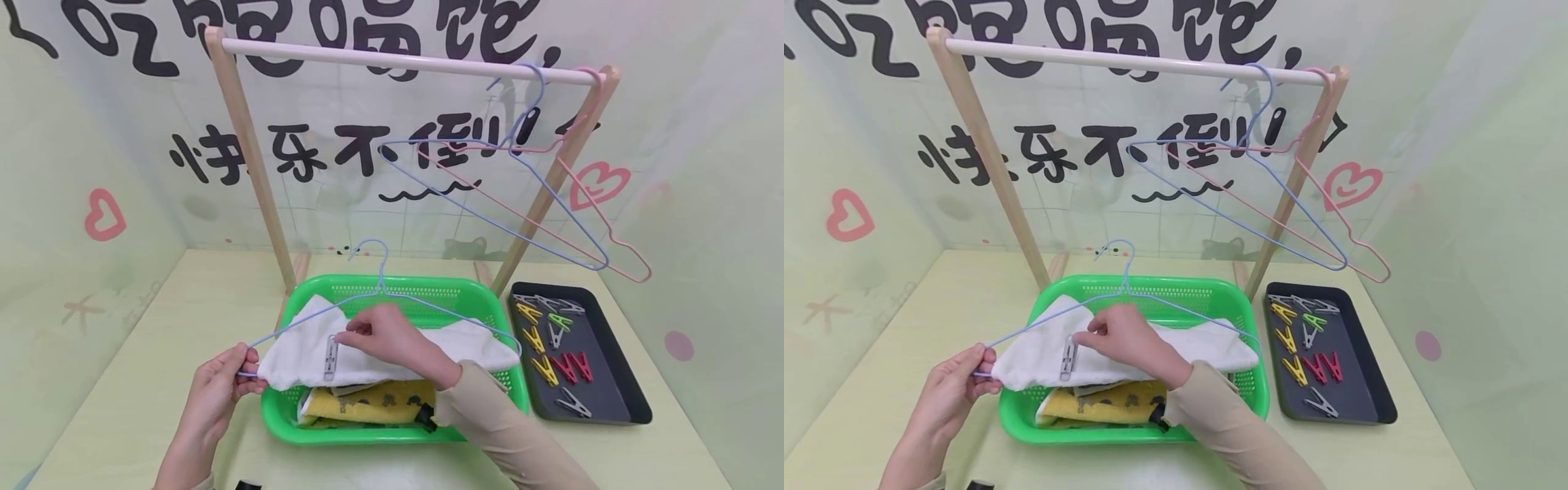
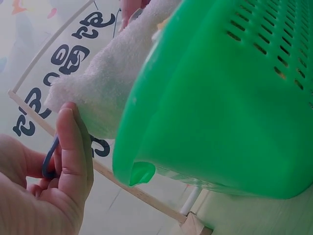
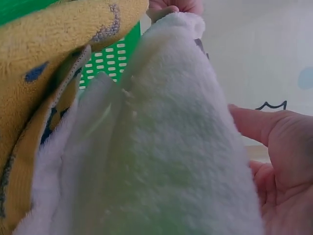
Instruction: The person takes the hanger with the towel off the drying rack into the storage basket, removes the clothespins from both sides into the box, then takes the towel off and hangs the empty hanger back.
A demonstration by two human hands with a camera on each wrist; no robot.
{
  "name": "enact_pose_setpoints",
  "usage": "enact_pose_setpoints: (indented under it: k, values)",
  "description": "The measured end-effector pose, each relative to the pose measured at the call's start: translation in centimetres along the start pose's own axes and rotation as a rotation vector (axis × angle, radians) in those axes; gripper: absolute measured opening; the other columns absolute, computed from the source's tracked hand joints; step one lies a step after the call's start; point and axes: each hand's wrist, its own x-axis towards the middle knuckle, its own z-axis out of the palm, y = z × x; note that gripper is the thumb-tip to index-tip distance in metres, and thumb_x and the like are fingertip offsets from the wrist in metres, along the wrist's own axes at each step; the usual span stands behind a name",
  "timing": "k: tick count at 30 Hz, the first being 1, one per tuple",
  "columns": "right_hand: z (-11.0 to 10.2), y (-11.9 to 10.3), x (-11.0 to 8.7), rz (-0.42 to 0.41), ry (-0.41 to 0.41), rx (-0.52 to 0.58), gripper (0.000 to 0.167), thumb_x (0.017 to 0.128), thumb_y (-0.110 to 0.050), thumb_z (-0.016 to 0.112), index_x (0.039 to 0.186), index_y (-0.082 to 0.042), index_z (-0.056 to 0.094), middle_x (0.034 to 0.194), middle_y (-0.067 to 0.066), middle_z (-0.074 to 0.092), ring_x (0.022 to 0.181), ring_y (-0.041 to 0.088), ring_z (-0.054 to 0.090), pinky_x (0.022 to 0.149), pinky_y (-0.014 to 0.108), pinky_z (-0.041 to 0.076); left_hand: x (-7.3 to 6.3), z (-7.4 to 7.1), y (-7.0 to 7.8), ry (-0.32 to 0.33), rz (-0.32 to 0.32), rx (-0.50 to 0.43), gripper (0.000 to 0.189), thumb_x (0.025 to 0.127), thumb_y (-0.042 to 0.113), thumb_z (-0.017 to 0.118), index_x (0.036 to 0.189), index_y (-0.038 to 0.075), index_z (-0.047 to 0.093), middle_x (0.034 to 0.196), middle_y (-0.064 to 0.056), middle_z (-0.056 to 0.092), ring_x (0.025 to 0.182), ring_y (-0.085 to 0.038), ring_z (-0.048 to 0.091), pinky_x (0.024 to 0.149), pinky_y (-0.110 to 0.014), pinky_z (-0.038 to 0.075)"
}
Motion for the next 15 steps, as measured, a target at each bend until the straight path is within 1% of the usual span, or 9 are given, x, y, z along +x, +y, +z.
enact_pose_setpoints:
  k: [3,5,7,9,13,15]
  values:
    - [0.5,0.1,0.5,-0.02,-0.029,0.027,0.02,0.089,-0.023,0.066,0.09,-0.005,0.074,0.069,0.002,0.066,0.054,0.004,0.045,0.05,0.014,0.038,0.0,0.1,0.0,0.001,-0.003,0.002,0.033,0.1,0.019,0.047,0.073,0.01,0.065,0.064,0.001,0.058,0.053,-0.011,0.06,0.05,-0.021,0.055]
    - [0.8,0.1,0.7,-0.031,-0.036,0.044,0.018,0.089,-0.021,0.066,0.088,-0.005,0.074,0.066,0.003,0.065,0.052,0.004,0.041,0.049,0.014,0.034,0.1,0.0,0.0,0.003,-0.002,0.002,0.032,0.1,0.02,0.048,0.074,0.01,0.065,0.064,0.001,0.058,0.053,-0.011,0.06,0.05,-0.021,0.055]
    - [1.0,-0.1,0.8,-0.023,-0.032,0.056,0.017,0.089,-0.02,0.066,0.086,-0.005,0.074,0.067,0.002,0.065,0.053,0.003,0.042,0.049,0.013,0.034,0.1,0.0,0.0,0.003,-0.001,0.0,0.032,0.099,0.02,0.048,0.074,0.01,0.065,0.063,0.001,0.058,0.053,-0.011,0.06,0.05,-0.021,0.055]
    - [1.1,-0.2,0.9,-0.01,-0.025,0.066,0.015,0.088,-0.019,0.067,0.085,-0.005,0.074,0.071,0.002,0.067,0.056,0.003,0.044,0.05,0.013,0.036,0.1,0.1,-0.1,0.001,0.002,-0.002,0.032,0.099,0.021,0.05,0.074,0.01,0.065,0.064,0.001,0.058,0.053,-0.011,0.06,0.05,-0.021,0.055]
    - [1.2,-0.3,1.0,0.042,-0.015,0.104,0.014,0.087,-0.018,0.069,0.084,-0.005,0.074,0.073,0.002,0.068,0.057,0.004,0.045,0.05,0.014,0.037,0.1,0.1,0.0,-0.004,0.001,0.003,0.032,0.098,0.024,0.051,0.073,0.011,0.065,0.063,0.002,0.059,0.053,-0.01,0.06,0.05,-0.02,0.055]
    - [1.3,-0.3,0.9,0.078,-0.004,0.139,0.014,0.086,-0.018,0.07,0.083,-0.004,0.073,0.072,0.001,0.067,0.057,0.004,0.047,0.049,0.014,0.038,0.0,0.2,0.0,-0.004,-0.002,0.01,0.032,0.098,0.026,0.051,0.073,0.011,0.065,0.063,0.002,0.059,0.053,-0.01,0.061,0.05,-0.02,0.055]
